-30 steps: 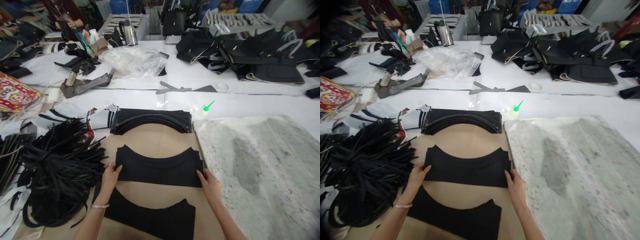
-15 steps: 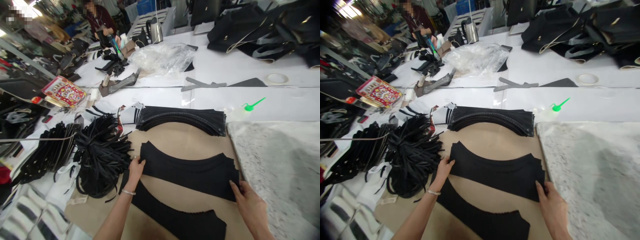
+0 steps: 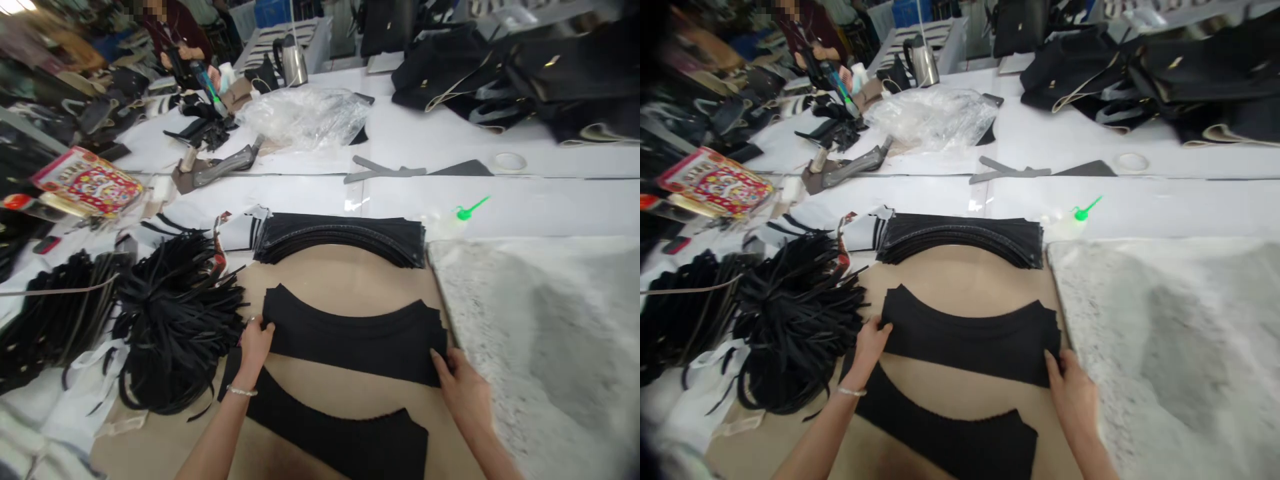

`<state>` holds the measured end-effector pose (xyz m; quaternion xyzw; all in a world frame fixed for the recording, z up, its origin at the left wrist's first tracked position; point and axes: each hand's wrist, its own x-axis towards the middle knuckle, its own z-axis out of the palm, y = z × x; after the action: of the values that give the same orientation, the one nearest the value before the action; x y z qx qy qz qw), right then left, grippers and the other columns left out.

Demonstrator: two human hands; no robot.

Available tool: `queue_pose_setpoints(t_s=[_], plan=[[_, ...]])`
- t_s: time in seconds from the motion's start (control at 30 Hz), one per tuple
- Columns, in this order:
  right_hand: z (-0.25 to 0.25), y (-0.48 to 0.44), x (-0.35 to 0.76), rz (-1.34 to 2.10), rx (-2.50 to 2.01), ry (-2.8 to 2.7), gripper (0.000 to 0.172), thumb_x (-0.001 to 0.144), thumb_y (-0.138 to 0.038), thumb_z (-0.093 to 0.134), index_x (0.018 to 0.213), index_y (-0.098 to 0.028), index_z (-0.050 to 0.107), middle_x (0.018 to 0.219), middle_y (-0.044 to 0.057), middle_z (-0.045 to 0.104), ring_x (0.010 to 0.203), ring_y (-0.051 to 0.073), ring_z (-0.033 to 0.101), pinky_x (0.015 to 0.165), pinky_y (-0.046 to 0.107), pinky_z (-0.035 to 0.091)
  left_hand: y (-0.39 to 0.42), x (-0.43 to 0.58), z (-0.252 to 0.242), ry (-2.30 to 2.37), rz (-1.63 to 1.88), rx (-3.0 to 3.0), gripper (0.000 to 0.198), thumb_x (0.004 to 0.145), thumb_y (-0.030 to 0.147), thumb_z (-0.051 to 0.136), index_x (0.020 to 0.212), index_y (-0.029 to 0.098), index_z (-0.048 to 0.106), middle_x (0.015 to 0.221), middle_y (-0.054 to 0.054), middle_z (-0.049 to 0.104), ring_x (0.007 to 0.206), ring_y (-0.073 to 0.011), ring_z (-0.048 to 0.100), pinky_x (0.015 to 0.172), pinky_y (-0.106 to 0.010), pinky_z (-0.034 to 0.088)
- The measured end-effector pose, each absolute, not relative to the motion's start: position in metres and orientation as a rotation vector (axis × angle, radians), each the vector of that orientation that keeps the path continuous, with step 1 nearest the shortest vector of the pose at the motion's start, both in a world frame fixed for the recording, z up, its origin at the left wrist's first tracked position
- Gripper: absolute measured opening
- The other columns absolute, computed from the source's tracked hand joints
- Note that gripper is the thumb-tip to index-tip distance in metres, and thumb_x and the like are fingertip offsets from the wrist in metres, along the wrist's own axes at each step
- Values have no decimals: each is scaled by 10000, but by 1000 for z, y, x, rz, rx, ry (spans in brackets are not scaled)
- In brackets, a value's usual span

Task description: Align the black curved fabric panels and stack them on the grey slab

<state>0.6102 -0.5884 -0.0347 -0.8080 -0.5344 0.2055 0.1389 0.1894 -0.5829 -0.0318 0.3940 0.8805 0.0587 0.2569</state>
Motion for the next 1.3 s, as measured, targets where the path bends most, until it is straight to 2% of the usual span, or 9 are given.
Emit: queue_pose_setpoints(t_s=[0.13,0.23,0.53,0.67,0.77,0.87,1.0,1.2,1.3], plan=[[-33,-591,608,603,-2276,-1558,361,851,-596,345,752,-255,413,611,0,514,573,218,533,562,314,323,-580,190,-35,2383,57,1069,386,872,314,474,1157,96,617,1115,-224,683,1087,-378,627,865,-405,464],[-34,-592,610,584,-2275,-1547,324,878,-553,354,777,-253,427,640,1,530,615,218,556,574,307,324,-578,189,-39,2386,12,1080,453,867,327,474,1213,60,595,1166,-251,659,1125,-392,607,889,-419,461],[-38,-594,611,581,-2269,-1530,277,909,-495,376,857,-245,484,693,20,578,646,228,585,576,306,344,-579,189,-41,2452,-7,1085,451,836,374,512,1173,90,609,1019,-203,692,989,-372,648,787,-414,489],[-40,-594,612,548,-2281,-1544,263,918,-475,382,870,-239,488,702,26,580,643,234,587,578,312,349,-591,207,-31,2718,179,1290,582,852,403,503,1321,61,465,1152,-231,590,1086,-391,558,824,-461,466],[-40,-595,610,517,-2281,-1554,247,927,-457,393,911,-229,487,715,27,583,640,235,592,582,317,368,-599,224,-30,2654,466,1772,482,901,371,456,1313,123,485,1206,-191,529,1112,-355,513,884,-474,448],[-37,-597,606,480,-2269,-1567,276,943,-437,401,1076,-204,464,813,44,613,666,232,608,591,321,401,-604,236,-39,2276,513,2057,457,903,422,497,1272,153,525,1161,-148,525,1089,-313,506,932,-460,444],[-32,-597,600,429,-2252,-1623,360,968,-389,400,1255,-173,384,1050,110,618,807,238,634,634,326,443,-608,241,-52,2204,431,2037,492,871,497,546,1233,166,558,1143,-141,510,1050,-319,500,878,-468,470],[-18,-602,590,323,-2354,-1715,291,984,-360,377,1175,-189,515,1165,131,539,685,208,589,509,324,383,-609,244,-46,2216,412,2047,468,897,482,510,1236,164,560,1145,-144,519,1059,-315,502,849,-457,477],[-11,-609,587,232,-2321,-1763,317,992,-340,344,1205,-197,530,1227,137,511,817,242,599,551,339,420,-610,247,-39,2222,360,2041,463,903,468,504,1247,161,552,1153,-147,521,1076,-312,495,857,-450,472]])
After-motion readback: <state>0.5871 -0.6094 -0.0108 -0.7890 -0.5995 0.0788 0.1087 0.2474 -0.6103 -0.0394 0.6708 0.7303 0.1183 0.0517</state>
